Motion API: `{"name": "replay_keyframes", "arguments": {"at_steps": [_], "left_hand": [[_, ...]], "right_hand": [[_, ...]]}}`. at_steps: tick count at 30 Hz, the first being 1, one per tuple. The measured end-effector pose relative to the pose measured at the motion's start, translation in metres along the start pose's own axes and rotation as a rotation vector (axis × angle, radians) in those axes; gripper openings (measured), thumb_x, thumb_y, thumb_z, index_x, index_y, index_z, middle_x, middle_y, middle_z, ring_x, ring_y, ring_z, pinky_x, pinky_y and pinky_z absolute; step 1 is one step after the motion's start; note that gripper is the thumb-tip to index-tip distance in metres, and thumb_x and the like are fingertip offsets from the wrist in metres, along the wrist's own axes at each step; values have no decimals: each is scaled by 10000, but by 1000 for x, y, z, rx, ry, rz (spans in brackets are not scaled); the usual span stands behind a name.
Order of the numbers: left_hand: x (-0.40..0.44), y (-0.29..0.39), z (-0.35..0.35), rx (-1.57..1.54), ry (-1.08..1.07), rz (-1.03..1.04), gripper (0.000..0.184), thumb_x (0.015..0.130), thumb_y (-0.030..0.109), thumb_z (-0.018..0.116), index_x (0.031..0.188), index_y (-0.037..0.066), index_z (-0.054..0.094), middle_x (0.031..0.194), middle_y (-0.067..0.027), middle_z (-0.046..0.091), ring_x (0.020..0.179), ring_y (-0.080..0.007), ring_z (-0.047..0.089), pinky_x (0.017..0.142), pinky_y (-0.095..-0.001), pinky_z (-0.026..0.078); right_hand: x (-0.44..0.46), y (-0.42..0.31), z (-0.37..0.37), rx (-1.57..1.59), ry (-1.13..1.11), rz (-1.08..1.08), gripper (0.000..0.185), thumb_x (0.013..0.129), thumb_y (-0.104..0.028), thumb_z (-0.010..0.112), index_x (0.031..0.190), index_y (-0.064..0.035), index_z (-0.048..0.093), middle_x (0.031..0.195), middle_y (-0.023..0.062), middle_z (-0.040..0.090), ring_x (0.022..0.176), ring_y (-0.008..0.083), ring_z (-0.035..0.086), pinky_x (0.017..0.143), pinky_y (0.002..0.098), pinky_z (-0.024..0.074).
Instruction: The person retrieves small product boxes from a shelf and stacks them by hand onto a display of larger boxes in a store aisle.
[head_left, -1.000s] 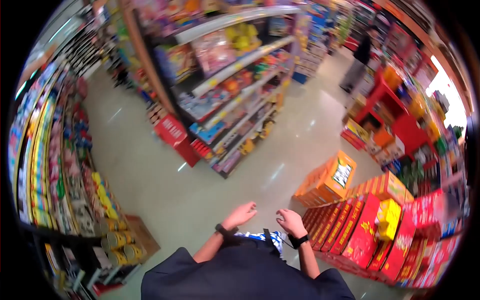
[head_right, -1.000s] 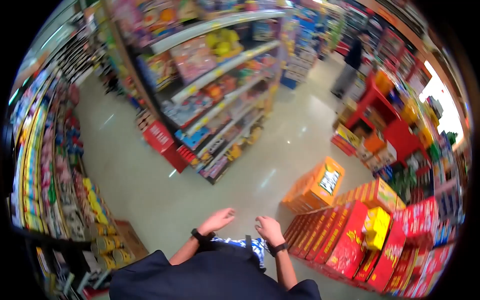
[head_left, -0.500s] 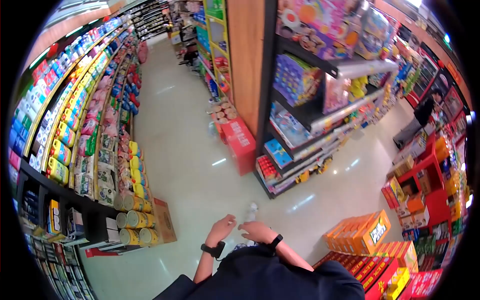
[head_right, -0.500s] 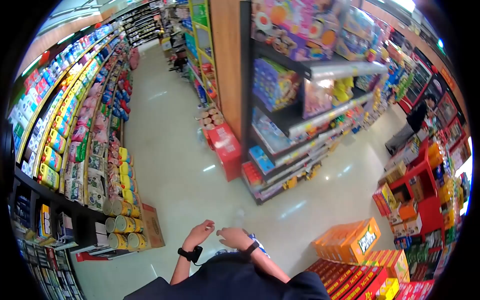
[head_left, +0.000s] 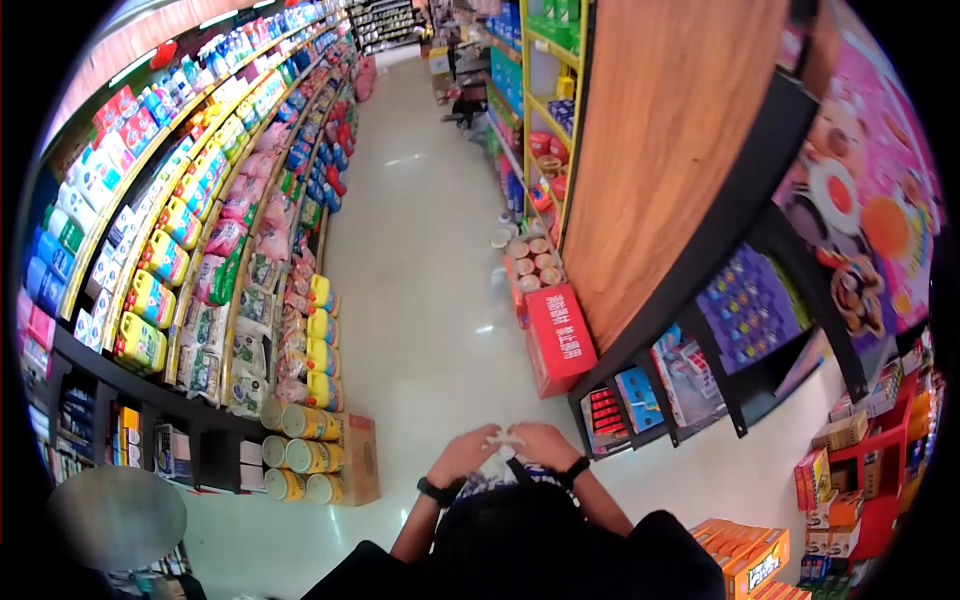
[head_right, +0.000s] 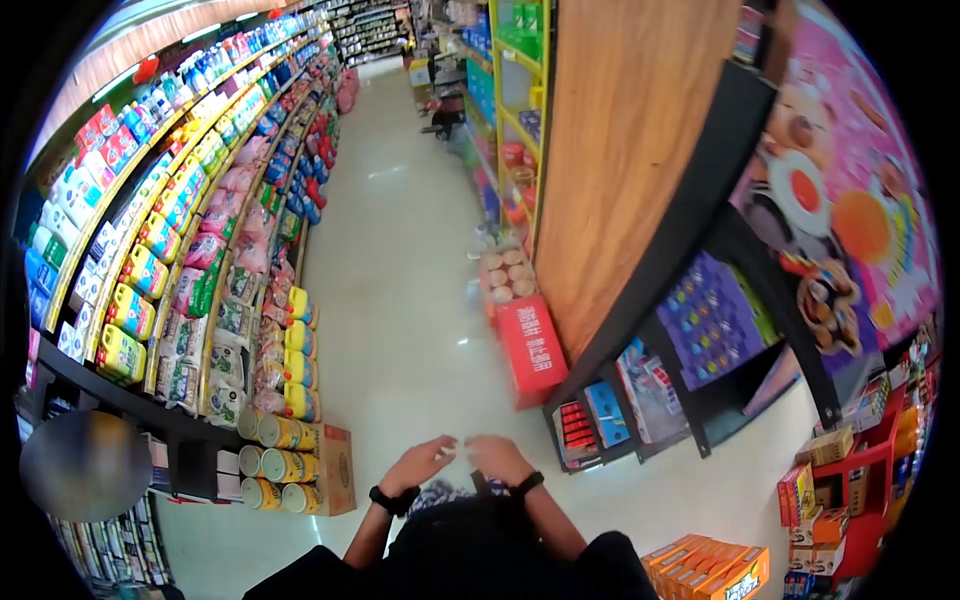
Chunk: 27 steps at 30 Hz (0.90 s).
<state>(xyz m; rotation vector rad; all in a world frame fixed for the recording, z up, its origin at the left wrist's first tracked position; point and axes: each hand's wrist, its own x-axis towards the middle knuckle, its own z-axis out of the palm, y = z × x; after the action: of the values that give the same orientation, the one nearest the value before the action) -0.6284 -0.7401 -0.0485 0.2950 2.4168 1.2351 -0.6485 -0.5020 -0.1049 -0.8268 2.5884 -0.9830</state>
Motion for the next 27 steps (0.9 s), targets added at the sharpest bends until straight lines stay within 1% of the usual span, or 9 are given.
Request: {"name": "replay_keyframes", "arguments": {"at_steps": [2, 5, 8, 9, 12, 18, 21, 24, 27], "left_hand": [[20, -9, -22, 63, 70, 7, 415, 1037, 346, 660, 1373, 104, 637, 1261, -137, 745, 1083, -324, 748, 929, -411, 582], [53, -18, -58, -92, -7, -136, 424, 1037, 360, 663, 1374, 104, 636, 1252, -141, 748, 1084, -325, 748, 924, -409, 582], [91, -50, -84, -147, -44, -110, 438, 1034, 380, 665, 1373, 103, 638, 1252, -152, 747, 1102, -324, 741, 937, -408, 577], [105, -56, -96, -156, -54, -152, 452, 1034, 396, 660, 1374, 99, 642, 1255, -156, 746, 1134, -324, 731, 960, -407, 569], [159, -82, -135, -145, -62, -113, 465, 1034, 404, 654, 1376, 90, 643, 1257, -160, 746, 1122, -332, 733, 960, -405, 569], [280, -102, -245, -47, -2, 4, 439, 1038, 385, 641, 1358, 87, 648, 1208, -151, 764, 1050, -341, 749, 934, -408, 577], [341, -104, -304, -87, 26, 43, 398, 1041, 356, 639, 1341, 94, 645, 1195, -147, 769, 1028, -331, 752, 911, -411, 584], [392, -84, -354, -55, 44, 39, 368, 1043, 316, 644, 1340, 98, 629, 1184, -141, 771, 1010, -327, 751, 899, -411, 588], [446, -84, -385, -90, 6, 67, 367, 1047, 303, 644, 1348, 93, 625, 1196, -137, 771, 1032, -313, 752, 909, -406, 587]], "right_hand": [[49, 1, -27, -118, -89, -18, 312, 965, -283, 681, 1214, -94, 671, 1109, 152, 718, 1052, 390, 684, 875, 498, 557], [107, -2, -53, 16, -44, -55, 310, 975, -278, 669, 1215, -82, 679, 1129, 154, 718, 1081, 381, 678, 890, 480, 556], [162, 6, -65, 35, -134, -37, 316, 989, -270, 655, 1235, -75, 681, 1157, 164, 716, 1089, 382, 677, 908, 469, 554], [182, 7, -72, 8, -203, 9, 334, 997, -272, 651, 1267, -78, 679, 1177, 166, 716, 1115, 380, 674, 929, 466, 550], [243, 42, -69, -21, -199, -39, 338, 997, -283, 657, 1262, -75, 680, 1178, 167, 716, 1134, 377, 672, 943, 473, 543], [363, 61, -127, -113, -75, 23, 324, 999, -281, 663, 1252, -78, 677, 1169, 170, 721, 1126, 367, 684, 926, 469, 548], [420, 88, -148, 21, 93, 51, 308, 994, -260, 662, 1246, -82, 675, 1155, 168, 726, 1087, 360, 702, 890, 455, 564], [461, 86, -194, -55, 160, 148, 306, 976, -234, 676, 1239, -79, 676, 1142, 166, 728, 1058, 351, 716, 864, 439, 574], [503, 91, -227, -8, 280, 274, 297, 958, -209, 682, 1220, -69, 684, 1126, 161, 729, 1027, 356, 718, 843, 440, 569]]}}
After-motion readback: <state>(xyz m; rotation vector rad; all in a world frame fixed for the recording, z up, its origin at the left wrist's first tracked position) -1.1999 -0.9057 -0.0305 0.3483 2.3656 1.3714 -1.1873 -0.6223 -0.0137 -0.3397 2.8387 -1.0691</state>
